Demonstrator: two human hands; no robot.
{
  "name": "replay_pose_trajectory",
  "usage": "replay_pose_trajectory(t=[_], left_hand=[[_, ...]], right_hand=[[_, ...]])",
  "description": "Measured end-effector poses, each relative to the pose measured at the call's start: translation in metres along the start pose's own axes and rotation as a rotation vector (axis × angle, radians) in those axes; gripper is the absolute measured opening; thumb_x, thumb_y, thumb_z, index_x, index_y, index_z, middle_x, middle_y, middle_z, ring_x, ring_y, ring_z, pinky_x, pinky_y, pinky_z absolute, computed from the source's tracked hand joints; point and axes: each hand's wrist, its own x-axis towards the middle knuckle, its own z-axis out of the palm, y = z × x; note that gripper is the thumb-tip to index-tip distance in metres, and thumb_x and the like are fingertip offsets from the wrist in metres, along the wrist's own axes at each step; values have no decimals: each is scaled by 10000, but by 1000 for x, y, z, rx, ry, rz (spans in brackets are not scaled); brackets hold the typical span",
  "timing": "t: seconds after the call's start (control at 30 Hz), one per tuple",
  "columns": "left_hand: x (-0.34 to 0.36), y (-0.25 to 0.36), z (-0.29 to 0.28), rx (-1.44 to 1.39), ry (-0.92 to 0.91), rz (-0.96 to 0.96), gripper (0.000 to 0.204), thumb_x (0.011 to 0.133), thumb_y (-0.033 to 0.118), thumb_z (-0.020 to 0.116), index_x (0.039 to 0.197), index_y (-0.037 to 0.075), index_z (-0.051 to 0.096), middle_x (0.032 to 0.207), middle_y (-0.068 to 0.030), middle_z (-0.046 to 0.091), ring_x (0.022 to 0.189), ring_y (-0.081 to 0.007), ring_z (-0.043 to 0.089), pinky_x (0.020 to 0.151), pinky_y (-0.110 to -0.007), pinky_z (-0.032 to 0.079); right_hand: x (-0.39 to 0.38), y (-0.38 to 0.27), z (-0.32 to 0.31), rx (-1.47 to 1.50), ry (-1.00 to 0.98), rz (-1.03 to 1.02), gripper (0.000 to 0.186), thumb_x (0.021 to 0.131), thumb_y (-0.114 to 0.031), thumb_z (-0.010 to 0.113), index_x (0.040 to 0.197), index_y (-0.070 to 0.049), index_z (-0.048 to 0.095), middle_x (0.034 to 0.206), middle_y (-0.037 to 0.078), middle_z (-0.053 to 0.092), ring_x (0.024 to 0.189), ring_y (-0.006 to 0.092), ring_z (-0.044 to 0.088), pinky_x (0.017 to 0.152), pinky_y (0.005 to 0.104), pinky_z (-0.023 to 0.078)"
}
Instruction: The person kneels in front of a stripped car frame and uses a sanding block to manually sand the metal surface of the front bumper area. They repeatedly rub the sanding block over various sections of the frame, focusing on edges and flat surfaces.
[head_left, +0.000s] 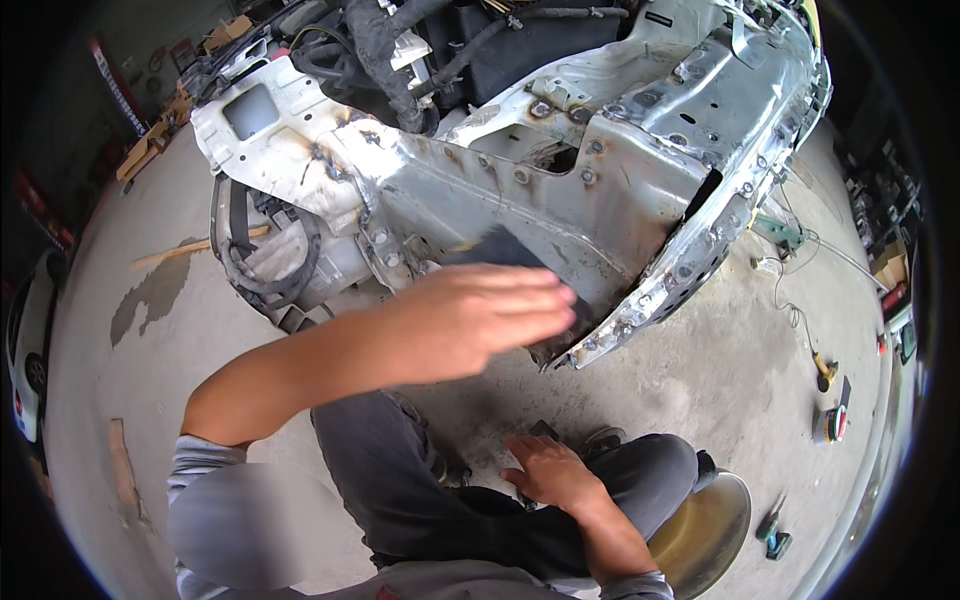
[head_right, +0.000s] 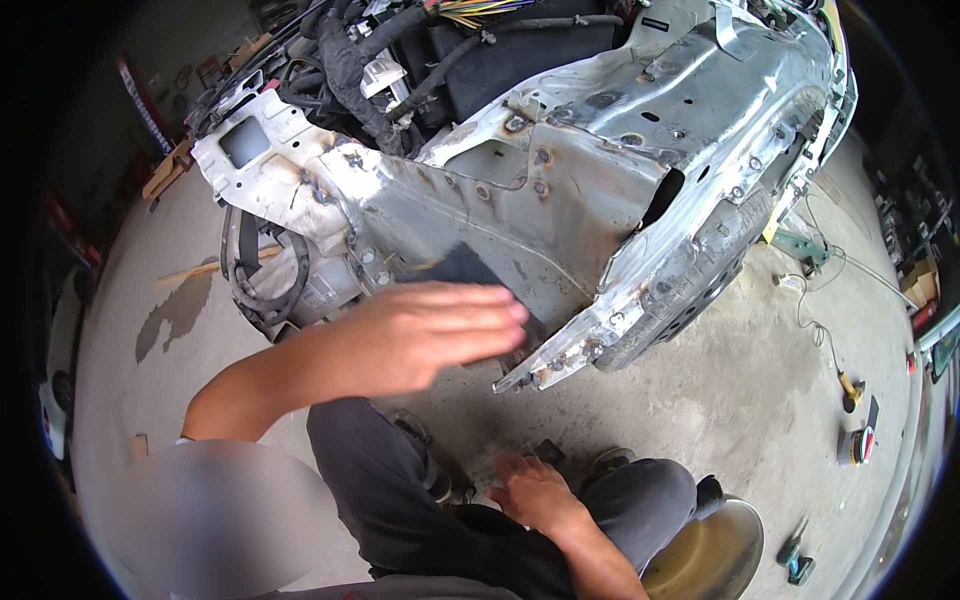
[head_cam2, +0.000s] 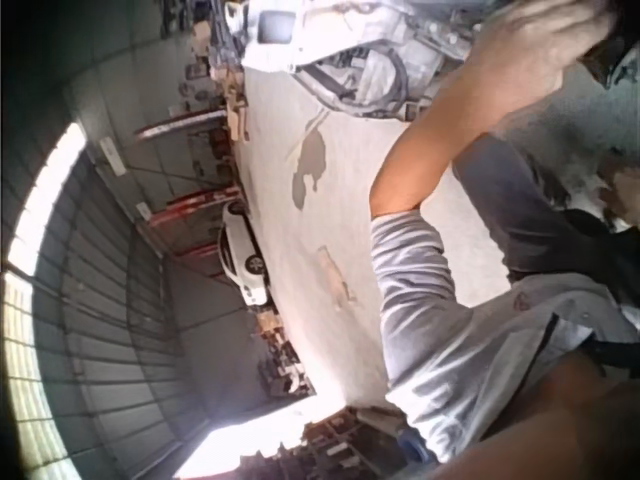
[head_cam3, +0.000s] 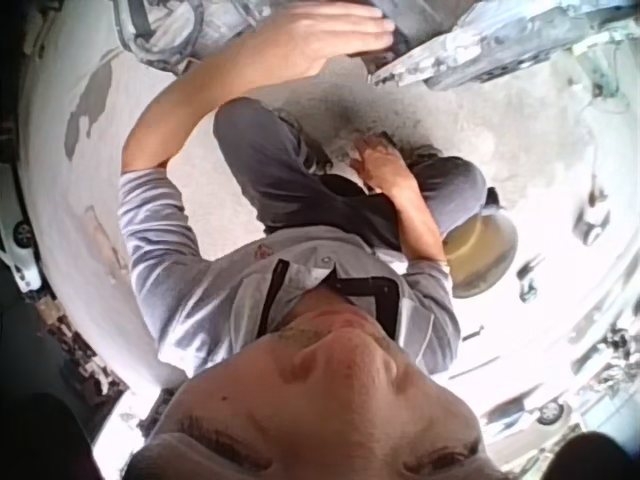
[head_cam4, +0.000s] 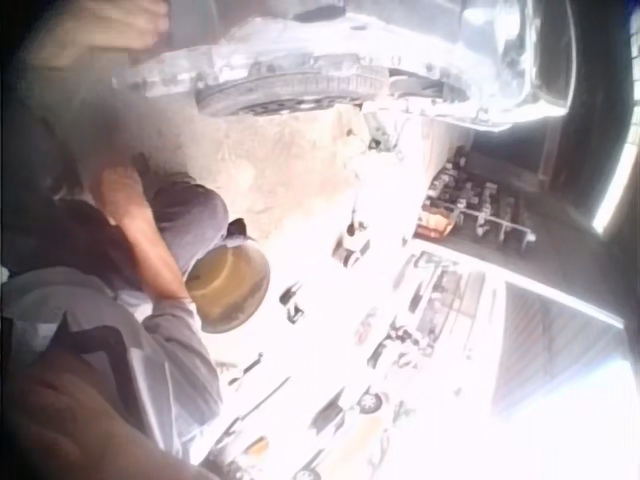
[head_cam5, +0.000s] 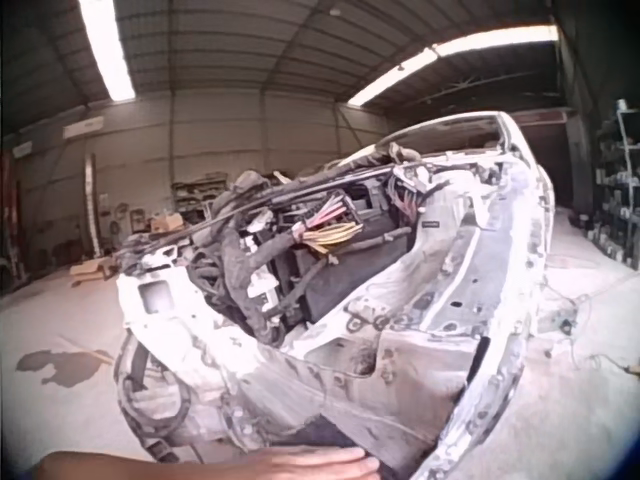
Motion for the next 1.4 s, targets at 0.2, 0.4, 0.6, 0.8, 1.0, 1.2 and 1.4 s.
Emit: replay_pose_trajectory(t=[0.2,0.4,0.6,0.8,1.0,1.2,1.4], left_hand=[[-5,-17,6,62,44,-158,604,721,-159,465,1273,30,622,1383,-136,559,1309,-287,508,1127,-365,394],[-13,-45,-1,103,352,-359,424,932,-23,403,1308,40,586,1159,-205,665,1078,-308,643,962,-370,501],[-2,-64,5,116,555,-1154,399,1000,170,449,1365,19,509,1003,-253,669,897,-370,657,812,-417,515],[47,-34,41,-55,592,-1158,484,1005,167,437,1434,-51,380,1413,-288,449,1258,-381,520,1082,-380,403],[83,-34,24,-679,912,-1221,923,1005,572,269,1454,-197,28,1539,-398,-21,1481,-436,-40,1213,-435,0],[91,-34,26,-701,889,-1221,971,988,587,316,1447,-204,-11,1532,-403,-71,1476,-448,-66,1210,-454,-1],[62,-90,8,-549,1009,-1336,927,987,552,350,1457,-193,60,1544,-390,-5,1483,-434,-11,1217,-429,34]], right_hand=[[0,-3,1,-32,81,-57,515,918,-359,612,1295,-24,504,1213,202,597,1150,386,562,971,453,457],[0,-2,-6,-61,110,-73,540,926,-371,599,1331,-32,486,1240,198,587,1158,383,558,984,449,446],[-6,-5,-7,-44,30,-36,559,934,-383,586,1357,-37,467,1249,197,588,1157,383,558,993,445,442],[0,-10,-4,-51,55,-92,559,935,-391,585,1347,-29,481,1224,207,603,1155,385,558,989,449,443],[19,-23,-8,-66,-97,-52,582,934,-415,584,1355,-22,497,1341,212,548,1237,381,514,1049,444,405],[17,-8,-2,-67,-24,-56,592,941,-400,573,1386,-23,470,1346,217,545,1259,369,501,1062,428,400],[11,-11,-5,-12,-80,-22,600,945,-423,557,1392,-35,460,1357,197,542,1273,351,492,1067,428,394]])
